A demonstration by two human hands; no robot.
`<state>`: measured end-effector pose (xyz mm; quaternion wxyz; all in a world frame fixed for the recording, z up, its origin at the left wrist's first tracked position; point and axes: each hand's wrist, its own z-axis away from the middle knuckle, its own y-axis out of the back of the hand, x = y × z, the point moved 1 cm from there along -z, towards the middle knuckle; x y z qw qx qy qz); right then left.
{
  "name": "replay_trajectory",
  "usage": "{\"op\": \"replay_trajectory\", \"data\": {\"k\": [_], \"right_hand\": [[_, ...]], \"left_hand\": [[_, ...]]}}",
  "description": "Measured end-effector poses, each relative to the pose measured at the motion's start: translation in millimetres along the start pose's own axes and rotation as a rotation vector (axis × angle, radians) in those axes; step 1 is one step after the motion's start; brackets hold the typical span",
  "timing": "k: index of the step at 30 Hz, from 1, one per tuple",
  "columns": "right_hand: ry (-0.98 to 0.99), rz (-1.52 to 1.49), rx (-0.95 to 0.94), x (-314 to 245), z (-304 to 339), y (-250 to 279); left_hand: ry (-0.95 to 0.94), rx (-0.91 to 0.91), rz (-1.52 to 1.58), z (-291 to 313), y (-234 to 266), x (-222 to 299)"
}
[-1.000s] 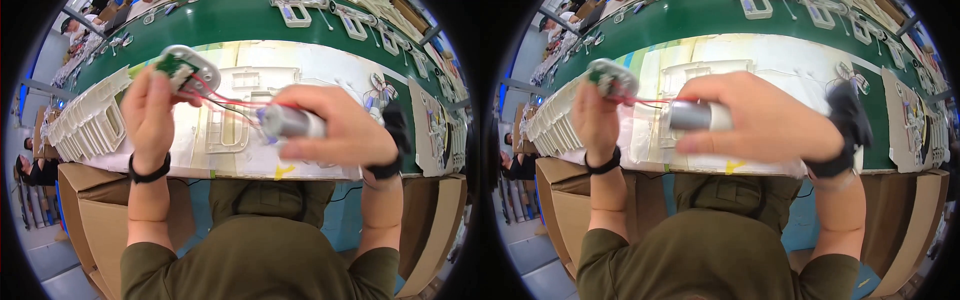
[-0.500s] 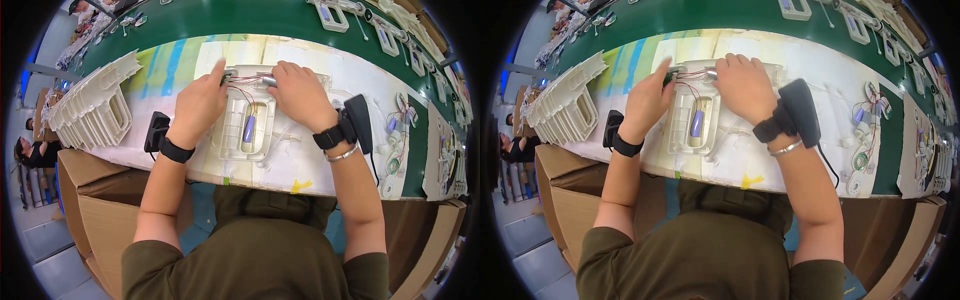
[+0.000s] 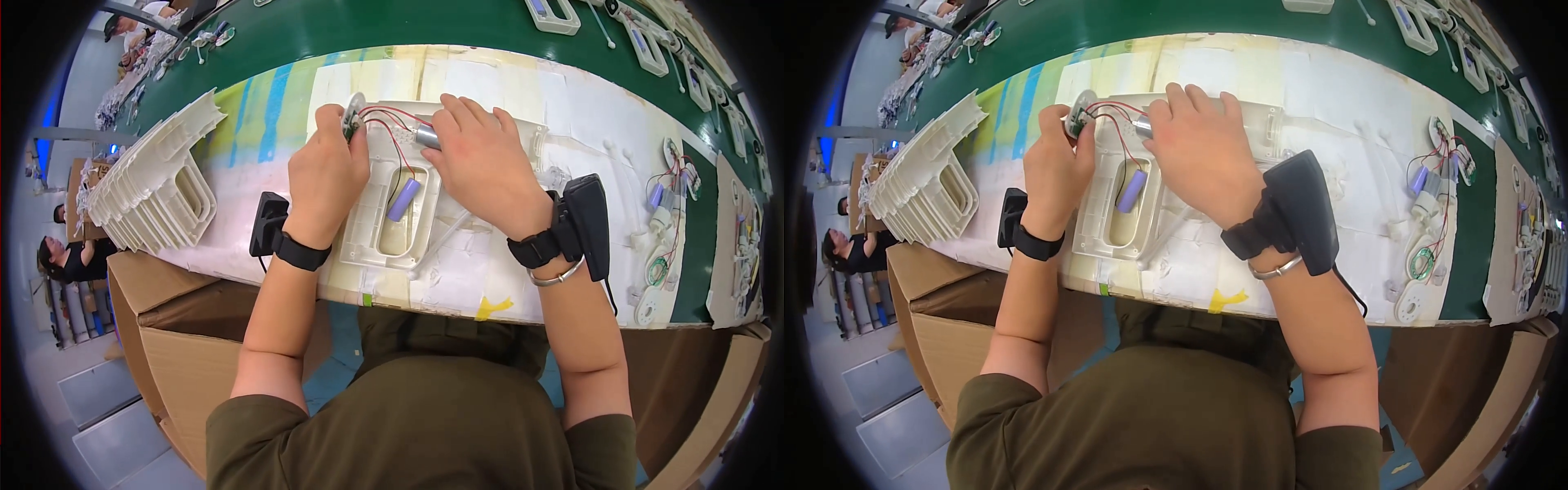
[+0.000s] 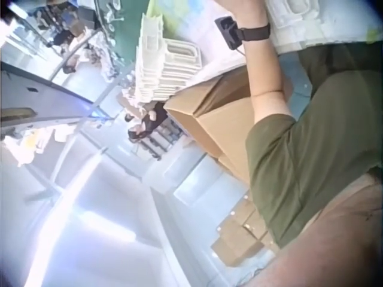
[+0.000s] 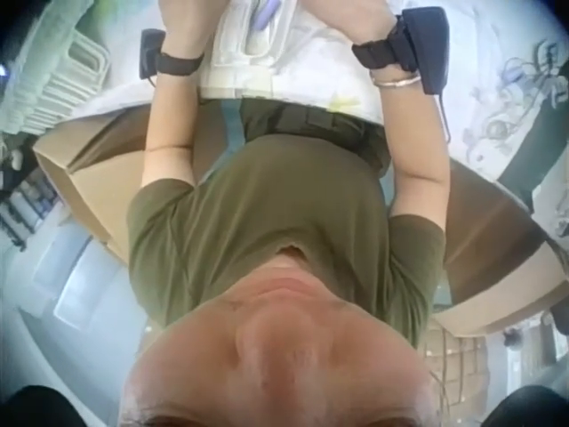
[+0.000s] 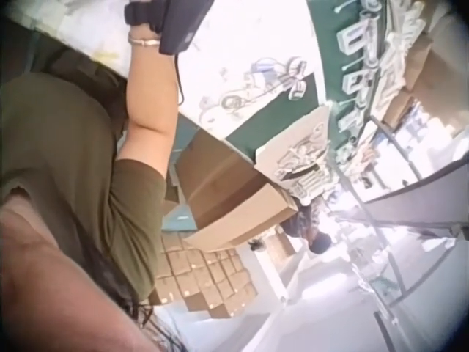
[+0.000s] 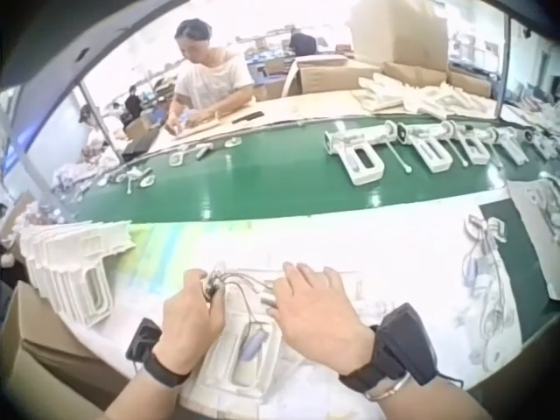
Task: Assembling internal components including motors, batteries, and circuit boards into plastic device housings on an assembly line.
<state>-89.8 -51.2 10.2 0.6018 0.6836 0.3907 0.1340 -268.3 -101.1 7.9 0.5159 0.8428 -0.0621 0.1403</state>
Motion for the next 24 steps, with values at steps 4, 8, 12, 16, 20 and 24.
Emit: {"op": "replay_trajectory", "data": {"k": [4, 8, 12, 16, 20, 24], "right_hand": [[-0.012, 0.009, 0.029, -1.1, 2.6, -4.8], [0.008, 0.033, 0.091, -2.5, 2.6, -6.0], [-0.003, 0.045, 0.079, 0.4, 3.3, -5.4], [-0.004, 0.003, 0.059, 0.3, 5.2, -4.2], [0.002, -0.012, 0.069, -2.6, 5.0, -3.8], [0.003, -0.03, 0.096, 5.6, 7.1, -8.2]], "left_hand": [[-0.09, -0.049, -0.063, 4.0, -2.1, -1.2], [-0.136, -0.089, -0.012, 4.3, 3.9, -9.0], [-0.092, -0.271, -0.016, -5.2, 14.6, -6.3], [0.008, -0.387, 0.176, -7.1, 16.0, -19.1], [0.025, -0.25, 0.215, 5.0, 13.3, -14.9], [-0.13, -0.075, 0.015, 8.2, 27.7, 9.1]]}}
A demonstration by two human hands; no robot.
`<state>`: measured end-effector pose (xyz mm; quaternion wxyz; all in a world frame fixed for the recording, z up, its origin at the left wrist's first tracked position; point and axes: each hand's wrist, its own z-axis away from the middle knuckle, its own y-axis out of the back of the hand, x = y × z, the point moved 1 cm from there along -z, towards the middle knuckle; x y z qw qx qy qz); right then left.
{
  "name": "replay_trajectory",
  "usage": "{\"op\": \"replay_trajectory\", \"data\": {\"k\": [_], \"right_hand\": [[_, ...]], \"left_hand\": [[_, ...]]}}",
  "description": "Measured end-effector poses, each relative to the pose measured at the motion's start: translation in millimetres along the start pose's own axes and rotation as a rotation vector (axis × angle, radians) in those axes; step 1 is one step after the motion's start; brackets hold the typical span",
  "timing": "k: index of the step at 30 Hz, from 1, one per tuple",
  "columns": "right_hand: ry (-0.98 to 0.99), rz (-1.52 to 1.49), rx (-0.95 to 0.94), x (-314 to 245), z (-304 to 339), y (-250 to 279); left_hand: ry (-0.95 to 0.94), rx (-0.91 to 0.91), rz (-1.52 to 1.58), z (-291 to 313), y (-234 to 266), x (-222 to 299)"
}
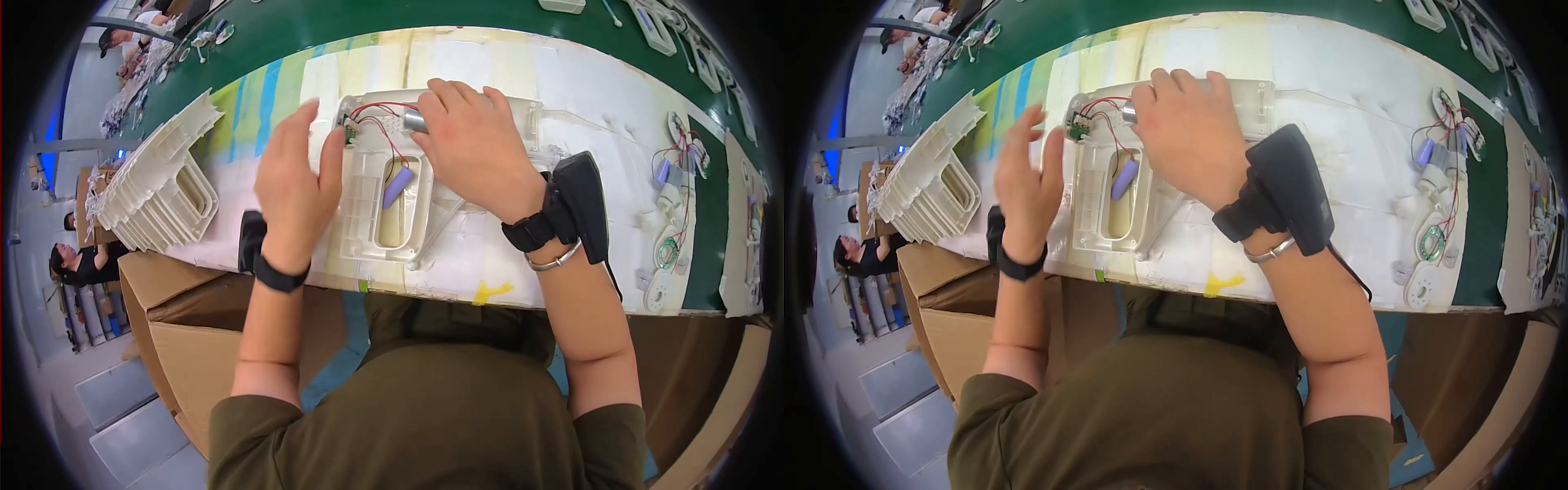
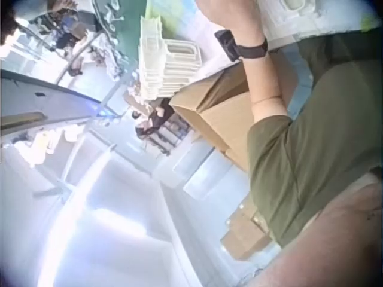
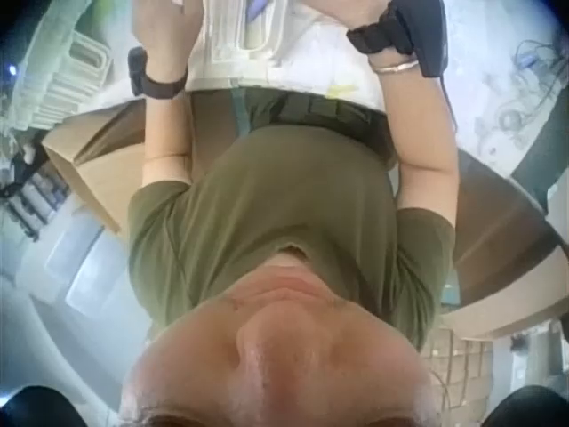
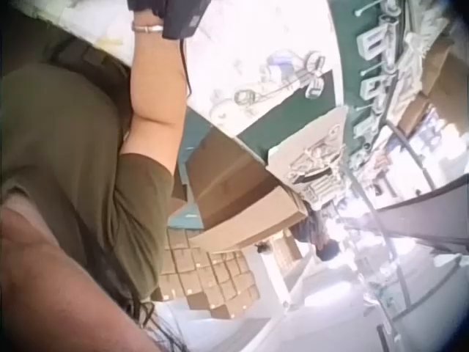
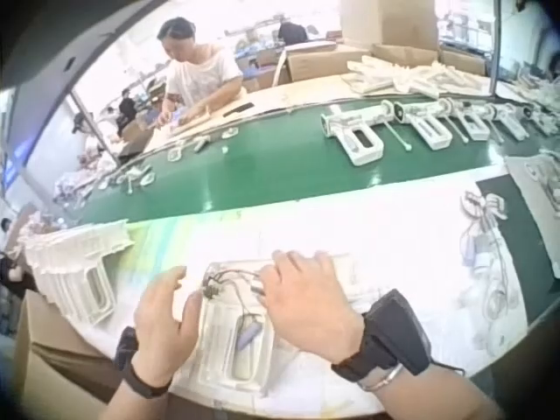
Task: Assembling internal components including motors, batteries, and circuit boards into plastic device housings on an assembly line.
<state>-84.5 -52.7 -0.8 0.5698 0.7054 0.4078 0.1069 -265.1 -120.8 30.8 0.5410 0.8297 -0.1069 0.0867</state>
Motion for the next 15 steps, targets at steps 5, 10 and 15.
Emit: {"op": "replay_trajectory", "data": {"k": [5, 10, 15], "right_hand": [[0.062, 0.048, 0.095, 1.0, -1.1, -3.0], [0.059, -0.014, 0.055, 0.3, -5.3, 10.1], [0.326, -0.22, 0.143, -15.2, -19.1, 28.5]], "left_hand": [[-0.256, -0.181, -0.222, 24.3, -4.7, 48.8], [-0.142, -0.109, 0.222, 22.1, -10.5, 20.3], [0.424, -0.237, 0.92, 24.8, 5.5, 2.2]]}}
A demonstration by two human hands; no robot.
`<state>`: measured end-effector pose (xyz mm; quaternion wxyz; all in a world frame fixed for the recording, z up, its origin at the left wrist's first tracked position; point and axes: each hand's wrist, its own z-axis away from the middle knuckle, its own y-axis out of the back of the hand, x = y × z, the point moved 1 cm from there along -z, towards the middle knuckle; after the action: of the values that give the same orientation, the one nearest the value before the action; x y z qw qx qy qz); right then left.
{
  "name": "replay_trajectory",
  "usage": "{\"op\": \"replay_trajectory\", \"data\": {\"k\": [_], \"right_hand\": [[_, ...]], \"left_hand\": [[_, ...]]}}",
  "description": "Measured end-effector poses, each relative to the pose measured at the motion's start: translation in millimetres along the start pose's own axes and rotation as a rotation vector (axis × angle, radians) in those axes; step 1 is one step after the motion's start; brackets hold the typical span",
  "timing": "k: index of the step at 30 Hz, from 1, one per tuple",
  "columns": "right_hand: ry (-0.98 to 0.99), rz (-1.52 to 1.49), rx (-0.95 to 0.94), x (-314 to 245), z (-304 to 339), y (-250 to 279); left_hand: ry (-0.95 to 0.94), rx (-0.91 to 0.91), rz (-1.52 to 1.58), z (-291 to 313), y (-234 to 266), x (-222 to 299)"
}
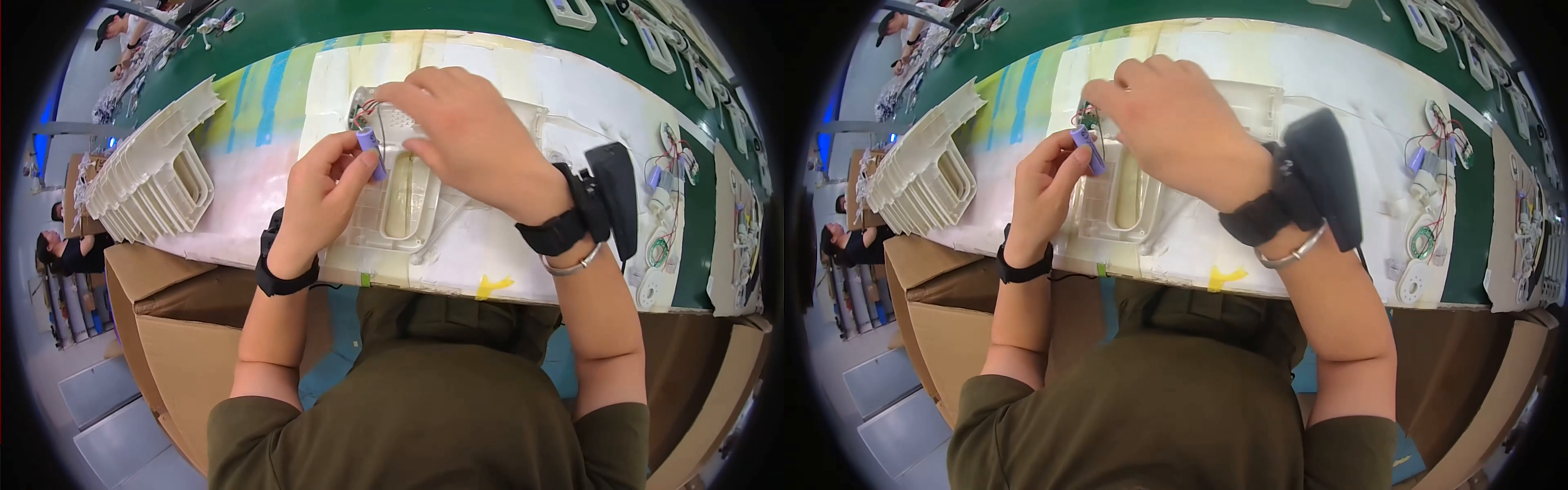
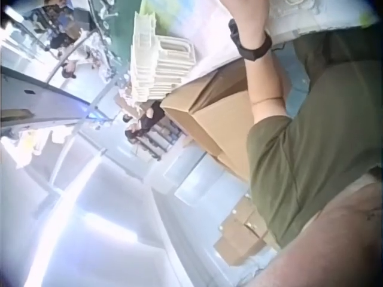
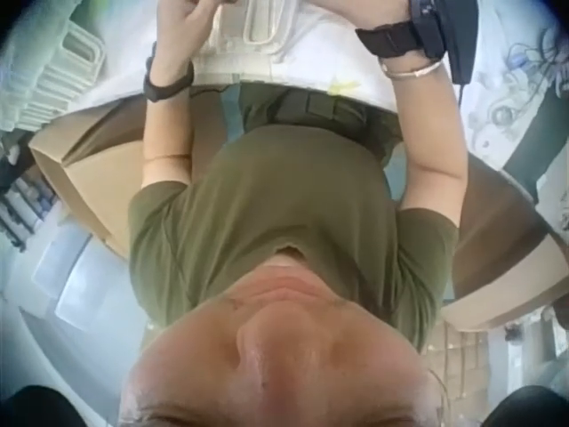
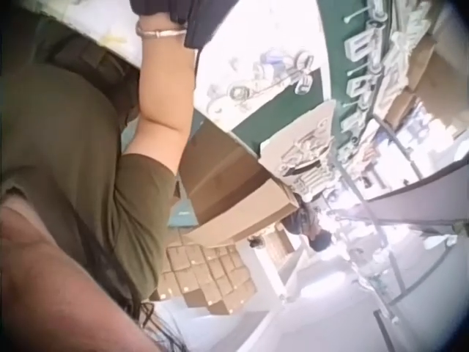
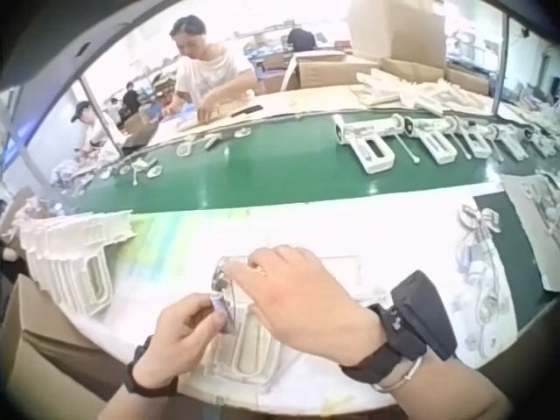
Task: Assembling internal components including motors, batteries, and circuit boards into plastic device housings on an assembly line.
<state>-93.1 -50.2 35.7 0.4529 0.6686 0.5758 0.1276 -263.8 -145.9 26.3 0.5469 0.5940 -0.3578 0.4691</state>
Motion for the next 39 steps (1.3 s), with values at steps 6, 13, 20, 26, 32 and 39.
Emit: {"op": "replay_trajectory", "data": {"k": [6, 13, 20, 26, 32, 39], "right_hand": [[0.053, 0.134, -0.315, 1.4, -22.7, -32.3], [0.241, 0.323, -0.321, 13.3, -22.3, -35.4], [0.209, 0.353, -0.409, 9.2, -22.1, -38.3], [0.131, 0.293, -0.415, 10.8, -19.8, -39.1], [0.136, 0.239, -0.454, 10.9, -21.1, -37.3], [0.168, -0.011, -0.092, 10.9, -7.1, -15.8]], "left_hand": [[0.031, 0.042, 0.11, 5.4, 0.6, 9.7], [-0.219, 0.017, -0.814, 11.2, -16.1, 11.1], [-0.301, 0.058, -0.774, 22.9, -12.1, -12.3], [-0.304, 0.056, -0.639, 16.8, -10.1, -19.5], [-0.401, 0.004, -0.788, 14.2, -12.5, -20.2], [-0.424, -0.052, -0.928, 14.1, -10.4, -25.2]]}}
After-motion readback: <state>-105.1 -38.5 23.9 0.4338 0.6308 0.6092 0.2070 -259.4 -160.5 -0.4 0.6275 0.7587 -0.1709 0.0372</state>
